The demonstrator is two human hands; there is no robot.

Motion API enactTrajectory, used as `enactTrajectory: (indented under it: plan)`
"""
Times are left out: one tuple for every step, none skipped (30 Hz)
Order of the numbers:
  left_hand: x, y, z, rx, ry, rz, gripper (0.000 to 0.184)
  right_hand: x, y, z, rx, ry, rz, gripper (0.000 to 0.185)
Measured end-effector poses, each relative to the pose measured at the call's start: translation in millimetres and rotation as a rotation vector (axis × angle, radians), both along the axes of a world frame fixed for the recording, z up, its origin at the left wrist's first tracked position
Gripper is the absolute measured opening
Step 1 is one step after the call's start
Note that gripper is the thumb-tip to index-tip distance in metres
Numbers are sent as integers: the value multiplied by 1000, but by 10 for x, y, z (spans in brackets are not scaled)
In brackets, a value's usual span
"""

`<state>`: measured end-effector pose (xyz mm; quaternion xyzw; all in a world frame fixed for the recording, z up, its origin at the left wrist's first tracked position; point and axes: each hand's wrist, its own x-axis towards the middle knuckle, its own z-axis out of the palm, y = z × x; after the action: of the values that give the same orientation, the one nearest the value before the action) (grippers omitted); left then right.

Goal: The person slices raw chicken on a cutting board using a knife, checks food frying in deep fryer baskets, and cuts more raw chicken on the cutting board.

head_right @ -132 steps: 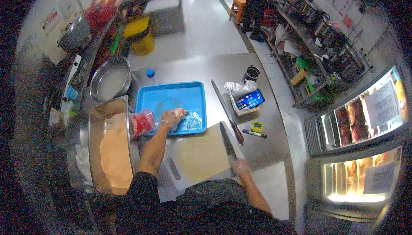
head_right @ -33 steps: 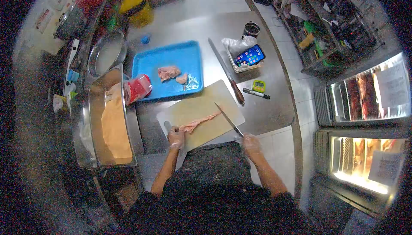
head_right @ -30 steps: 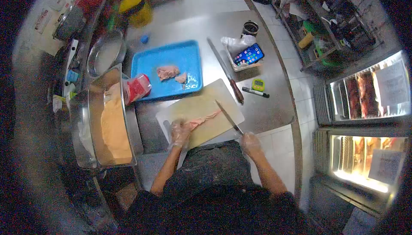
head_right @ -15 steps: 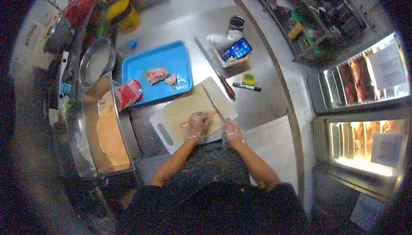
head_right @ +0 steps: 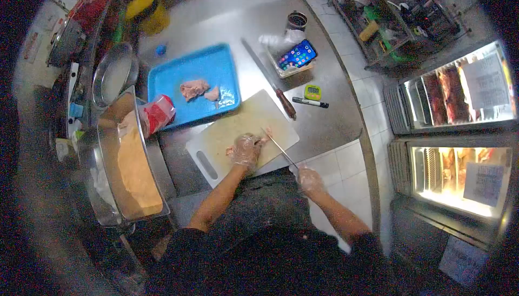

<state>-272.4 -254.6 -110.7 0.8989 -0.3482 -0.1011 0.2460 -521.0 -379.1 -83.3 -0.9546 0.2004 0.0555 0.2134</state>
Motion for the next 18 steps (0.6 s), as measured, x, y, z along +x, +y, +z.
enactTrajectory:
  plan:
    - [-1, 9, 209, 32, 39, 9, 31, -61, -21, -20, -23, -25, -12, 16]
    - [22, 24, 449, 63, 74, 16, 31, 13, -27, 13, 11, -5, -32, 16]
    - [49, 50, 563, 97, 109, 19, 31, 139, -7, 70, 46, 15, -56, 17]
    - [69, 116, 448, 67, 106, 0, 30, 257, 42, 102, 85, 38, -85, 18]
    - [76, 213, 239, 40, 106, -21, 29, 390, 105, -6, 56, -11, -84, 18]
    - [77, 280, 119, 14, 107, -41, 28, 565, 170, -201, 27, -60, -83, 18]
    - [84, 302, 105, 19, 40, -87, 26, 698, 224, -315, -1, -109, -82, 19]
    - [114, 300, 99, 23, -30, -133, 25, 809, 253, -293, 26, -89, -79, 19]
    - [140, 295, 101, 24, -102, -181, 24, 909, 269, -255, 52, -71, -77, 18]
    - [137, 300, 54, 2, -158, -149, 23, 963, 277, -223, 76, -55, -72, 18]
    - [128, 288, -7, -24, -217, -111, 22, 854, 231, -289, 153, -54, -59, 18]
    - [116, 278, -71, -51, -271, -69, 21, 609, 170, -366, 228, -49, -43, 18]
    - [130, 265, -23, -29, -212, -97, 21, 431, 158, -275, 190, -53, -29, 18]
    - [173, 237, 78, -11, -155, -119, 22, 266, 151, -150, 152, -58, -16, 19]
    - [201, 221, 131, 10, -97, -134, 22, 185, 160, 181, 6, -75, 2, 19]
    - [198, 224, 119, 30, -91, -109, 22, 65, 153, 204, -10, -20, 2, 19]
    - [183, 234, 90, 54, -84, -84, 23, -64, 134, 226, -24, 36, 0, 18]
    - [173, 244, 58, 75, -79, -62, 24, -130, 108, 227, -40, 88, -3, 18]
